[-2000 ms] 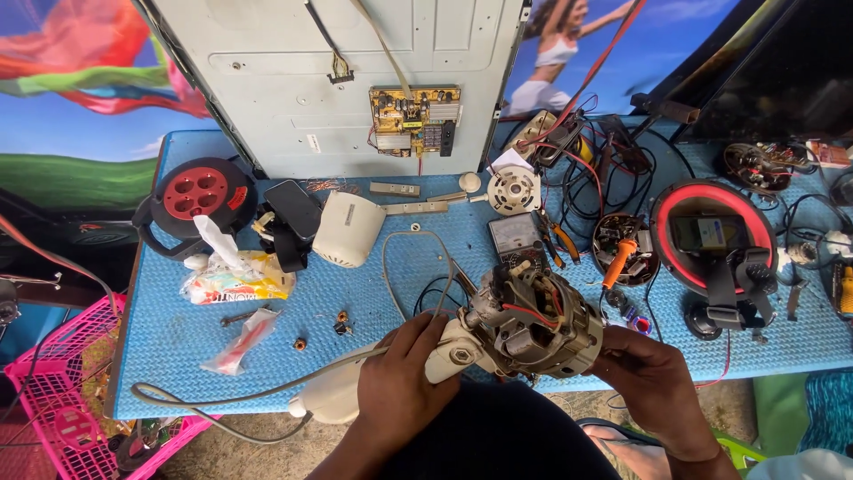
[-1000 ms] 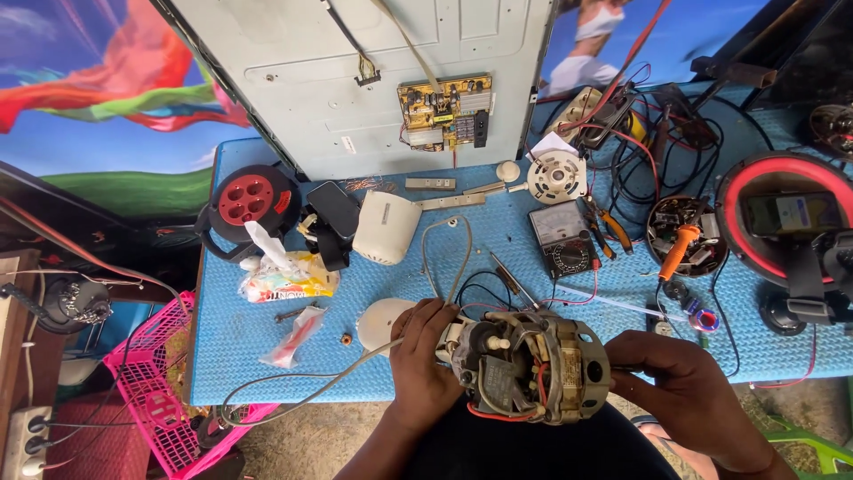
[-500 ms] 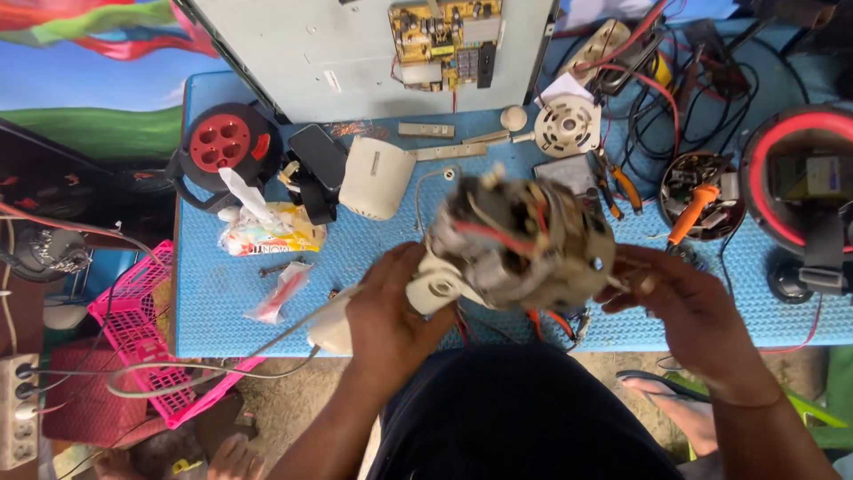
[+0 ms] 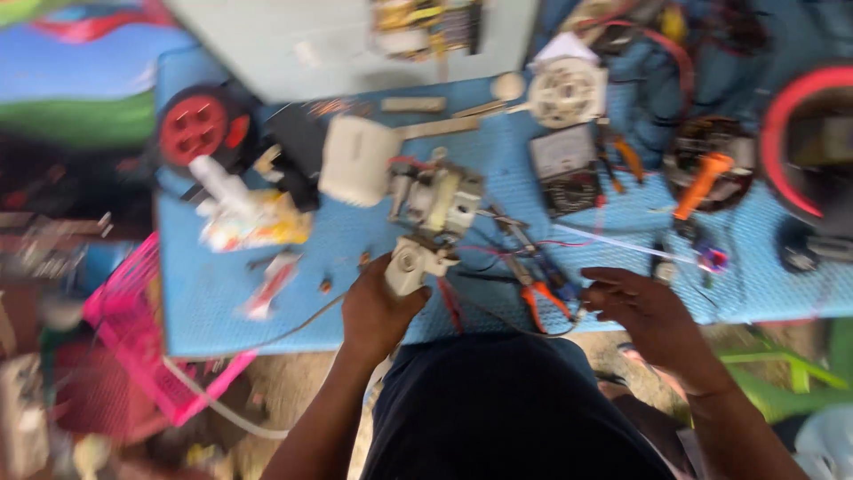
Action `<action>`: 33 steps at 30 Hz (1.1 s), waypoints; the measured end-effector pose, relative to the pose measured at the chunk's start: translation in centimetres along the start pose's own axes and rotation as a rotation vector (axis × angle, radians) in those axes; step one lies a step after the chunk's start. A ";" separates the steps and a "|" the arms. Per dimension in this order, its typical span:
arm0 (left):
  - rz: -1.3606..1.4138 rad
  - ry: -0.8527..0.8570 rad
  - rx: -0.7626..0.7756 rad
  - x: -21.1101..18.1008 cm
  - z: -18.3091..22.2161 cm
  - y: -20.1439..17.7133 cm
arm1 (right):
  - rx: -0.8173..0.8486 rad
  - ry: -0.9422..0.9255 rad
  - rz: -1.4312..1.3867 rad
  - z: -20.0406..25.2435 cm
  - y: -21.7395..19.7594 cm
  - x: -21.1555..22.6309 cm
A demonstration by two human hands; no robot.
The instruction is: Disassembling and aligning the housing components of an electric fan motor using a screwdriver and pliers.
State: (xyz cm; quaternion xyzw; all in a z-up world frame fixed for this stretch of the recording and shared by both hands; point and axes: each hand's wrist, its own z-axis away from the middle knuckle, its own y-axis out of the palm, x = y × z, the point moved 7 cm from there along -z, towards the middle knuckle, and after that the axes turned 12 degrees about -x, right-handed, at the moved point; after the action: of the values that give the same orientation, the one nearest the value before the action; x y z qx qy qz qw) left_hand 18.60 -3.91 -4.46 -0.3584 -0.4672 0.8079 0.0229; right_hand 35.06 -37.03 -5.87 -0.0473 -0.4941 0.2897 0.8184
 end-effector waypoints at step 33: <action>-0.132 0.041 0.030 3.6 -5.4 8.9 | -0.448 -0.466 0.220 -8.9 -12.0 -24.1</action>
State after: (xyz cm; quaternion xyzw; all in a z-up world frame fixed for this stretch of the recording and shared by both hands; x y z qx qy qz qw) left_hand 21.87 -3.61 -14.98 -0.3430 -0.4769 0.8041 0.0912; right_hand 39.34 -57.66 -24.78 -0.2114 -0.7112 0.2633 0.6166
